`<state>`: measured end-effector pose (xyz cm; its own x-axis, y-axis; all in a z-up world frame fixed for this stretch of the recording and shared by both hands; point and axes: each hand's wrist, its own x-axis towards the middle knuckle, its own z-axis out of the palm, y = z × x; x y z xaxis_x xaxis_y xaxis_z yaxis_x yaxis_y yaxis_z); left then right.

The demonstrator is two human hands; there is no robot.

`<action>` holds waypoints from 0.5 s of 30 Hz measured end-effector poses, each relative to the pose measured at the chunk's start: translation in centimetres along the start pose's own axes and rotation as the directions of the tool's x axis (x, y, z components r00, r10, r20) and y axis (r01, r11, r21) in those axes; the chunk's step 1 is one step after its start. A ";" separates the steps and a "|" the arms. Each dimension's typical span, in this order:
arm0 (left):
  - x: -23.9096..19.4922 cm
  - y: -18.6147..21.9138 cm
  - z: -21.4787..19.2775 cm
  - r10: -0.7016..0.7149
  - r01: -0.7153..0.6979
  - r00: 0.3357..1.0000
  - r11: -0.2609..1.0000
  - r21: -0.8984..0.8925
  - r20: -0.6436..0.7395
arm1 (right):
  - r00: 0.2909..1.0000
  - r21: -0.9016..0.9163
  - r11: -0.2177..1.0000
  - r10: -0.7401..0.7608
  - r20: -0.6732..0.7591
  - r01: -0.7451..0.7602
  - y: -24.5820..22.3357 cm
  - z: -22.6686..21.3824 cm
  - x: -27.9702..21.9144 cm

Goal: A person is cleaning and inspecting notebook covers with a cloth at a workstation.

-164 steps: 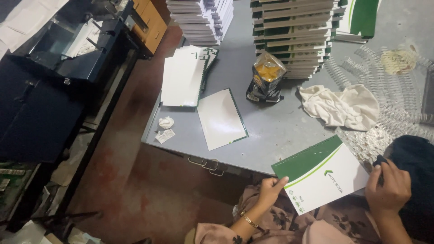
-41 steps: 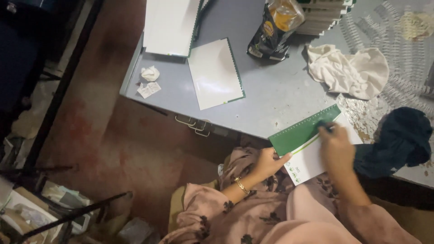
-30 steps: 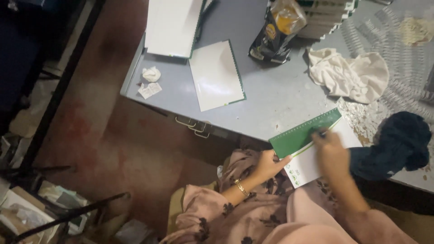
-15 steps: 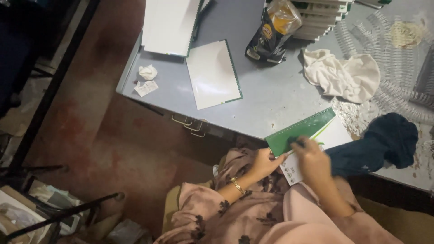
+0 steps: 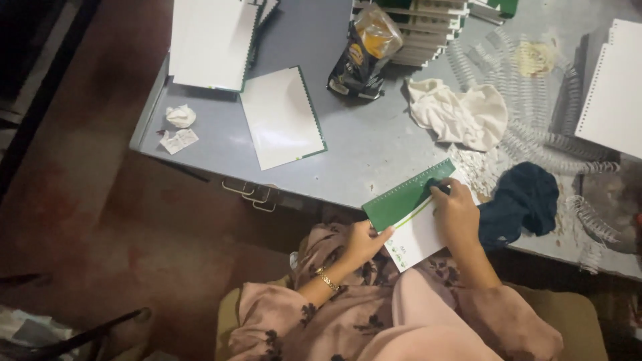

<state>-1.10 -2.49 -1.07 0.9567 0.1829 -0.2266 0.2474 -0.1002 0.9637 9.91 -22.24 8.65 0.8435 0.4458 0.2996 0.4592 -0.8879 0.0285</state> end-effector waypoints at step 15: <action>0.2 0.5 0.4 0.003 -0.003 1.000 0.997 -0.076 0.004 | 0.995 0.190 0.977 -0.096 0.014 0.092 -3.4 5.4 -1.9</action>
<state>-0.77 -2.95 -0.71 0.9580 0.1788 -0.2241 0.2323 -0.0263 0.9723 8.25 -19.46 2.82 0.7990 0.5310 0.2823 0.5795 -0.8052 -0.1256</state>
